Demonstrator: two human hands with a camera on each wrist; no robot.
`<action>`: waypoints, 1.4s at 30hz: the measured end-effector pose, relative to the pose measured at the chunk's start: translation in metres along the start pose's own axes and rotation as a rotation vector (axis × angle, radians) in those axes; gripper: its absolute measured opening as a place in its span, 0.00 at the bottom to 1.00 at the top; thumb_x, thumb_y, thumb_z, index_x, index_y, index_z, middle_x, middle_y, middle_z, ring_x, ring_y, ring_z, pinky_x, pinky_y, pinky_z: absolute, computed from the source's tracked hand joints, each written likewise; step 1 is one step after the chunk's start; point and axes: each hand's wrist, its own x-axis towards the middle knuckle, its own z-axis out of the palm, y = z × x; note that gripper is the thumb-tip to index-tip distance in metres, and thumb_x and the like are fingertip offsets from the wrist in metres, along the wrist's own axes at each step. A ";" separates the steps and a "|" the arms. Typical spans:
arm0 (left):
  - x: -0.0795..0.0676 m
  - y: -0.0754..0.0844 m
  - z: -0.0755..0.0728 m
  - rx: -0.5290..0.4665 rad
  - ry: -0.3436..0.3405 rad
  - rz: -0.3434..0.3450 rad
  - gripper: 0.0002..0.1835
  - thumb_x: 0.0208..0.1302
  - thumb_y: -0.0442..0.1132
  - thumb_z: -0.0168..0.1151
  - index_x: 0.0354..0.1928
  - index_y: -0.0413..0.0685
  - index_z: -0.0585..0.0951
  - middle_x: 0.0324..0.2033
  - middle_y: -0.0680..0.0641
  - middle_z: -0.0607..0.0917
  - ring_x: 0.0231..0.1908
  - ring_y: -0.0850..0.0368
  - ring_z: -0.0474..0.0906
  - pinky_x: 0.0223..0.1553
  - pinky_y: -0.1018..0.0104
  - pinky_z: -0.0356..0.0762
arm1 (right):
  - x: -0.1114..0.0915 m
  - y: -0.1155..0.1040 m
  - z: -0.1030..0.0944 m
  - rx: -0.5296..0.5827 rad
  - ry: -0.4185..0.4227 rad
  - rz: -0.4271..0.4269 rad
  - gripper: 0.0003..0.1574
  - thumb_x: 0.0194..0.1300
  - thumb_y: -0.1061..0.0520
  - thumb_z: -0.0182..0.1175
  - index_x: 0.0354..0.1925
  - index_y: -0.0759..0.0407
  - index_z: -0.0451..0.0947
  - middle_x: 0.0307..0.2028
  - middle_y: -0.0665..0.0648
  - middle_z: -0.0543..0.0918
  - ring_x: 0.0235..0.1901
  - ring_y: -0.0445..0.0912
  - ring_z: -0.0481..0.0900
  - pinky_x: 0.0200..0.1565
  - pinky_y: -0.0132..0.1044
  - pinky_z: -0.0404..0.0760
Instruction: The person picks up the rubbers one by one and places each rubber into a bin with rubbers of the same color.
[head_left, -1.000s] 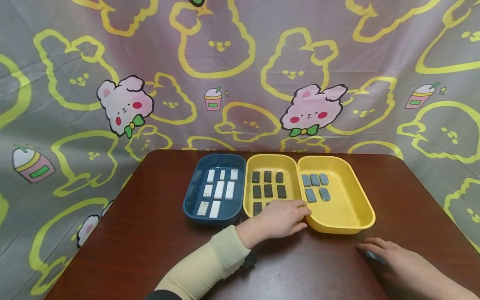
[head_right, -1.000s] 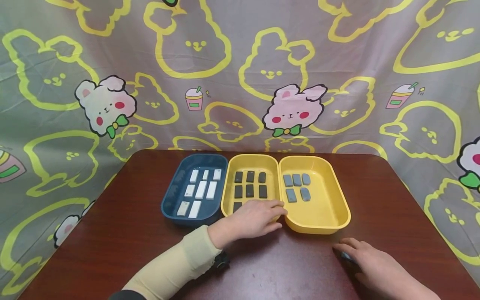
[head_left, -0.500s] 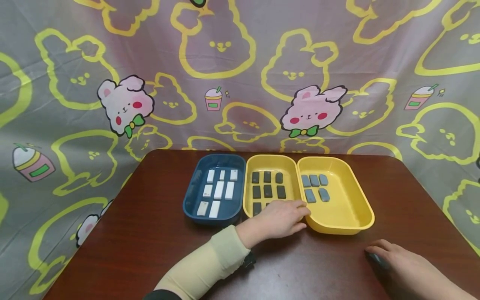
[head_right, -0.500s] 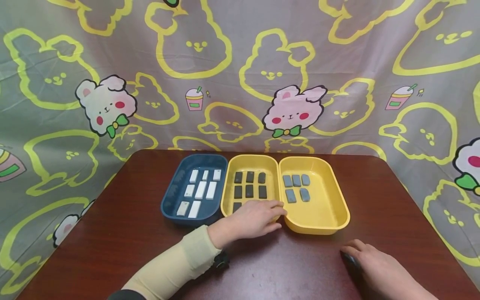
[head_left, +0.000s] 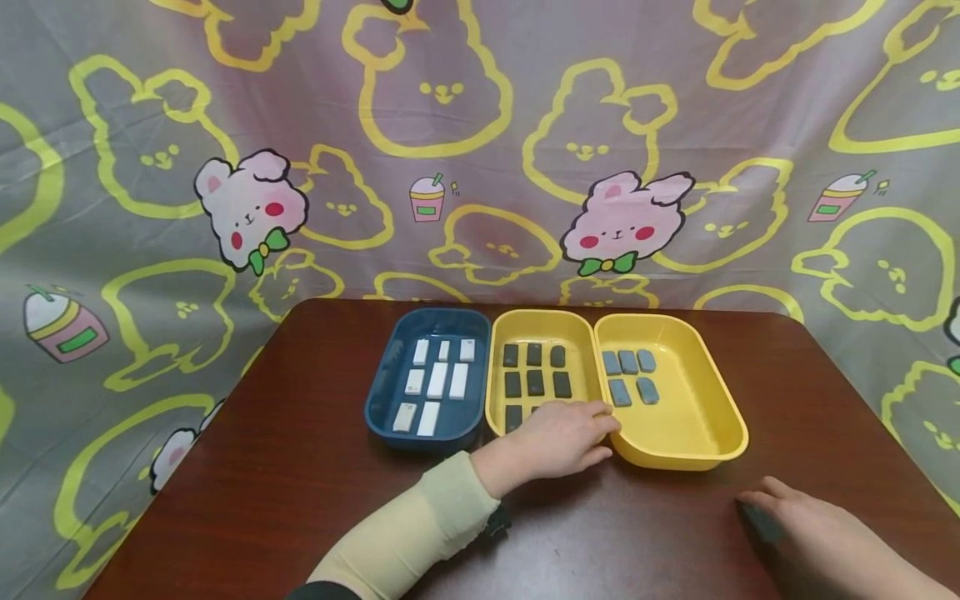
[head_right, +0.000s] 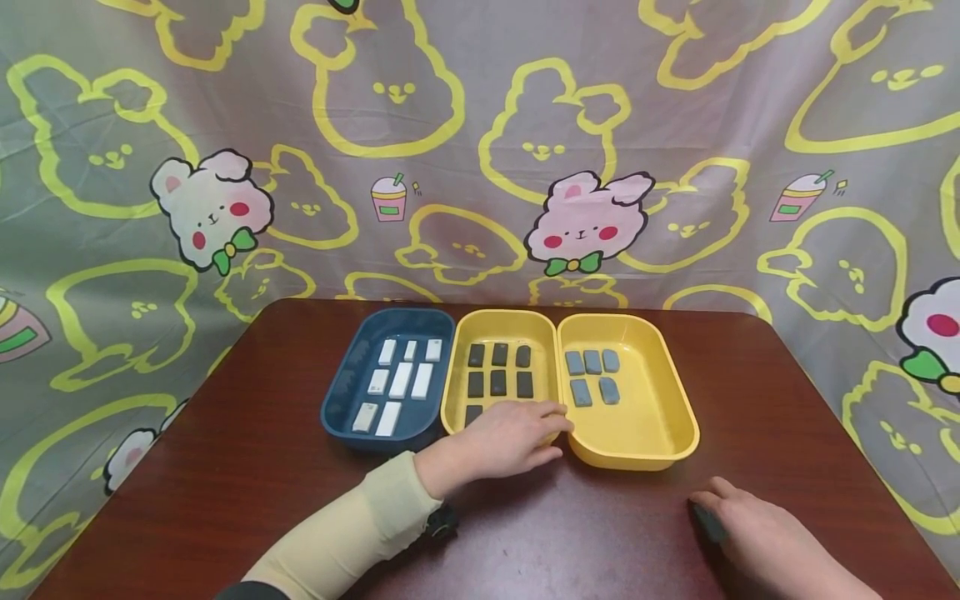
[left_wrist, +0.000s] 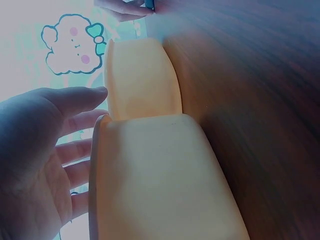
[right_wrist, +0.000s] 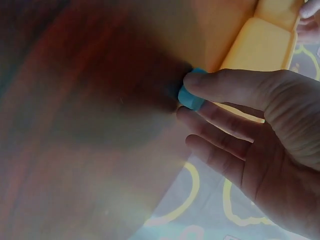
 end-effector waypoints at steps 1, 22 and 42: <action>0.000 0.000 0.000 0.001 -0.002 0.000 0.19 0.70 0.52 0.55 0.58 0.55 0.78 0.56 0.53 0.77 0.50 0.62 0.76 0.47 0.70 0.75 | 0.002 0.003 -0.002 -0.001 -0.020 0.016 0.26 0.43 0.56 0.75 0.44 0.46 0.80 0.34 0.40 0.69 0.26 0.30 0.68 0.26 0.34 0.73; -0.001 0.000 0.000 -0.028 -0.021 -0.017 0.20 0.70 0.52 0.55 0.59 0.55 0.77 0.57 0.53 0.77 0.51 0.63 0.76 0.48 0.71 0.74 | 0.073 0.027 -0.101 -0.086 0.163 0.028 0.30 0.42 0.67 0.74 0.46 0.72 0.76 0.37 0.62 0.74 0.28 0.51 0.76 0.28 0.49 0.78; 0.000 -0.001 -0.001 -0.011 -0.005 -0.004 0.20 0.70 0.52 0.56 0.59 0.55 0.77 0.57 0.52 0.77 0.50 0.62 0.77 0.46 0.69 0.76 | 0.171 -0.001 -0.064 -0.079 -0.182 -0.075 0.21 0.52 0.67 0.69 0.47 0.63 0.81 0.38 0.61 0.78 0.32 0.49 0.76 0.42 0.53 0.79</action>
